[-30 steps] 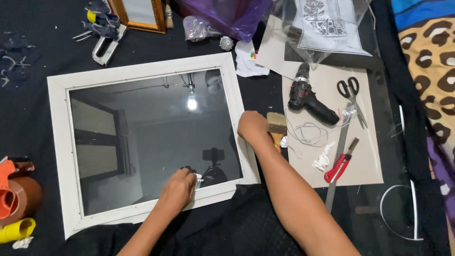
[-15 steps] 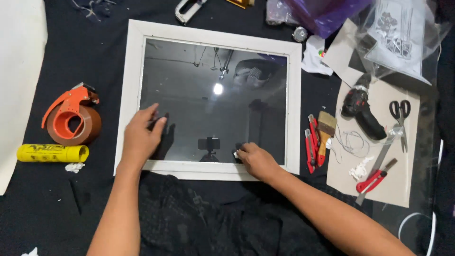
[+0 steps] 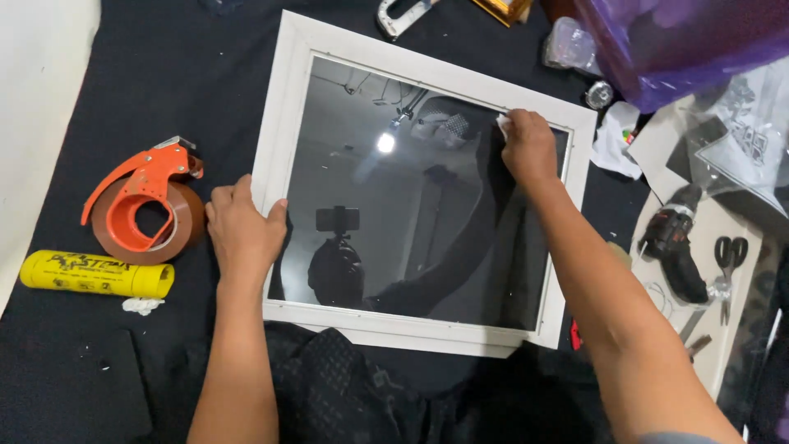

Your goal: Cleaning a glass frame and preparing a canvas for mounting in a workshop environment.

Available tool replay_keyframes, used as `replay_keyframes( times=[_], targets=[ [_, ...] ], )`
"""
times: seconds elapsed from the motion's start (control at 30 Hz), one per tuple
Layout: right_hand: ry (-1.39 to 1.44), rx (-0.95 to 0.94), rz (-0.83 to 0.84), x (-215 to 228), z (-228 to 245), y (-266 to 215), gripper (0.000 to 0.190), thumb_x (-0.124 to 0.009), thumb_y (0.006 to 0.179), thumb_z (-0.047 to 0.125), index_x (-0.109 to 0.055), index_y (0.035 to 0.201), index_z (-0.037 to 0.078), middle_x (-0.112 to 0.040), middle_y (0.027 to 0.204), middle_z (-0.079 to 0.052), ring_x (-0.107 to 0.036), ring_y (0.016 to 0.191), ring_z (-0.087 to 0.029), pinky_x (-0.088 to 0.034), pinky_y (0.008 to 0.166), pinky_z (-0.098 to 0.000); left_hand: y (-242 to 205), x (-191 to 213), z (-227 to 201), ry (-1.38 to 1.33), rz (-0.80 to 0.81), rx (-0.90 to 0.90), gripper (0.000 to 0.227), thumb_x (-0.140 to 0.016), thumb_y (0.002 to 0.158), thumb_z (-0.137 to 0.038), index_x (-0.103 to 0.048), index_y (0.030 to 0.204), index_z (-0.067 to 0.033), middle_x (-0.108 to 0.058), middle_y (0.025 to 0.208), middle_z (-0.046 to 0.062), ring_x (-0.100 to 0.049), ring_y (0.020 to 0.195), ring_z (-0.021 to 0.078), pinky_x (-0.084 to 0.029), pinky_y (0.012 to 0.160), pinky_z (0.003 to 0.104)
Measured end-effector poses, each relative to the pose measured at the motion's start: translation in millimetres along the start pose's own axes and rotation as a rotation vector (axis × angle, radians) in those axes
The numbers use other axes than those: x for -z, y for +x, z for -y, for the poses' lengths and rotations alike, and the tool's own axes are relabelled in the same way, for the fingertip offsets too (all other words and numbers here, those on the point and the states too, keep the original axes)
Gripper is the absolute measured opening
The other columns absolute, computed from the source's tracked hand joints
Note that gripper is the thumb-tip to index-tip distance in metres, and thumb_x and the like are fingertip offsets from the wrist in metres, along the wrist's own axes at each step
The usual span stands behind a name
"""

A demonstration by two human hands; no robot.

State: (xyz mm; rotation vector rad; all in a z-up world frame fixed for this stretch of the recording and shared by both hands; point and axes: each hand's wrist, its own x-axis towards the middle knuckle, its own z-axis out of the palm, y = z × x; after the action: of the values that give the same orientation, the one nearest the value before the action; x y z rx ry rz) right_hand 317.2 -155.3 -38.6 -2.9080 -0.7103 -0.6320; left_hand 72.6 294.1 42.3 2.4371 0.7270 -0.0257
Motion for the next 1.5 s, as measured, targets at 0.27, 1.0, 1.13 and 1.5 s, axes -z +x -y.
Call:
replay_keyframes(
  times=[0.27,1.0,1.13,1.5],
  targets=[
    [0.647,0.285,0.465,137.9,134.5,-136.5,0.016,-0.061,0.100,0.012,-0.064,0.114,0.007,-0.061,0.096,-0.010,-0.063,0.087,-0.031,-0.052,0.079,-0.0411,6.0,-1.6,0.8,-0.019,0.031,0.066,0.059,-0.077,0.089,-0.028,-0.060,0.139,-0.0032,-0.056,0.125,0.021,-0.055,0.112,0.0453,-0.047,0.093,0.056],
    [0.755,0.077,0.622,147.1,184.5,-142.9,0.021,-0.062,0.095,0.028,-0.067,0.081,0.013,-0.062,0.078,-0.005,-0.067,0.077,-0.029,-0.054,0.069,-0.0384,8.8,3.7,-8.6,-0.066,0.059,0.113,0.056,-0.077,0.090,-0.020,-0.060,0.140,-0.0012,-0.057,0.123,0.019,-0.057,0.111,0.0407,-0.051,0.091,0.050],
    [0.667,0.669,0.659,132.3,163.7,-139.6,0.012,-0.057,0.097,0.017,-0.065,0.091,0.009,-0.063,0.093,-0.007,-0.066,0.083,-0.029,-0.056,0.070,-0.0382,6.1,3.7,-9.2,-0.055,0.079,0.144,0.054,-0.077,0.090,-0.022,-0.062,0.139,-0.0043,-0.057,0.122,0.018,-0.058,0.111,0.0384,-0.051,0.090,0.048],
    [0.111,0.068,0.013,-8.8,60.5,40.2,0.006,-0.078,0.091,0.011,-0.072,0.089,0.011,-0.064,0.079,-0.003,-0.070,0.072,-0.027,-0.056,0.066,-0.0355,7.2,4.1,-7.7,-0.139,0.059,0.132,0.055,-0.078,0.088,-0.018,-0.061,0.138,-0.0017,-0.056,0.122,0.019,-0.056,0.112,0.0419,-0.050,0.095,0.052]
  ],
)
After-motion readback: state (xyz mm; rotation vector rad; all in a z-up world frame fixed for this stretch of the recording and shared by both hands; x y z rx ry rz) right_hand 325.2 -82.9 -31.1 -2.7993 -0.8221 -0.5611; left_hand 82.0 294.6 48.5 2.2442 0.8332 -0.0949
